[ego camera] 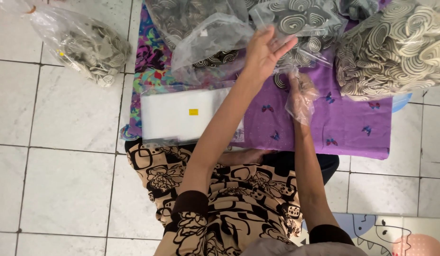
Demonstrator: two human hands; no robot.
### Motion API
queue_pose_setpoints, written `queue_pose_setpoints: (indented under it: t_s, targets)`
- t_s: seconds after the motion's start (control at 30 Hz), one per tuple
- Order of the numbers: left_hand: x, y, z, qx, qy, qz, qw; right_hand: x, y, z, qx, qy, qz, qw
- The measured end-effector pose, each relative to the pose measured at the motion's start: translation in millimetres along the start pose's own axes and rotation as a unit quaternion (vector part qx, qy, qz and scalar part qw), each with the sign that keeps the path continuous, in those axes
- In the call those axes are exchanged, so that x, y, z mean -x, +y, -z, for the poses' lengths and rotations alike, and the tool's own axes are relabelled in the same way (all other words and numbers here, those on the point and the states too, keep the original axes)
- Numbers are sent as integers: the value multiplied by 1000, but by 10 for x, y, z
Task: Manually packing individual round snacks into small plastic bags while sitting on the floor.
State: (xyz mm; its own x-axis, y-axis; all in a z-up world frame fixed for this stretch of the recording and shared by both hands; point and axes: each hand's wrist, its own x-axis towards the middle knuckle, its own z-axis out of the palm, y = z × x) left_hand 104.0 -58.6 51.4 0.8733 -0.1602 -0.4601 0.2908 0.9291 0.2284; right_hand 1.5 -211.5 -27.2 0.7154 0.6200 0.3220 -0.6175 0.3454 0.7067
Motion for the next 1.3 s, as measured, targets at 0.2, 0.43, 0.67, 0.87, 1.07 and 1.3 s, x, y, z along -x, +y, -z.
queue_pose_setpoints:
  t_s: [0.2, 0.43, 0.67, 0.87, 1.07, 1.3]
  targets:
    - [-699, -413, 5, -19, -36, -61, 997, -11, -108, -17, -28, -38, 165, 985]
    - [-1026, -398, -182, -48, 110, 2, 993, 14, 27, -51, -20, -21, 96, 995]
    - [-1725, -320, 114, 112, 98, -40, 988, 20, -111, -40, -60, -25, 133, 989]
    - [-1047, -301, 32, 54, 23, 59, 997, 134, -87, -16, -41, -24, 76, 996]
    - [51, -313, 797, -543, -223, -253, 769, 90, -405, 119, -155, -92, 152, 972]
    - [1461, 318, 1669, -899, 33, -249, 359, -17, -266, 126, -400, -160, 21, 902]
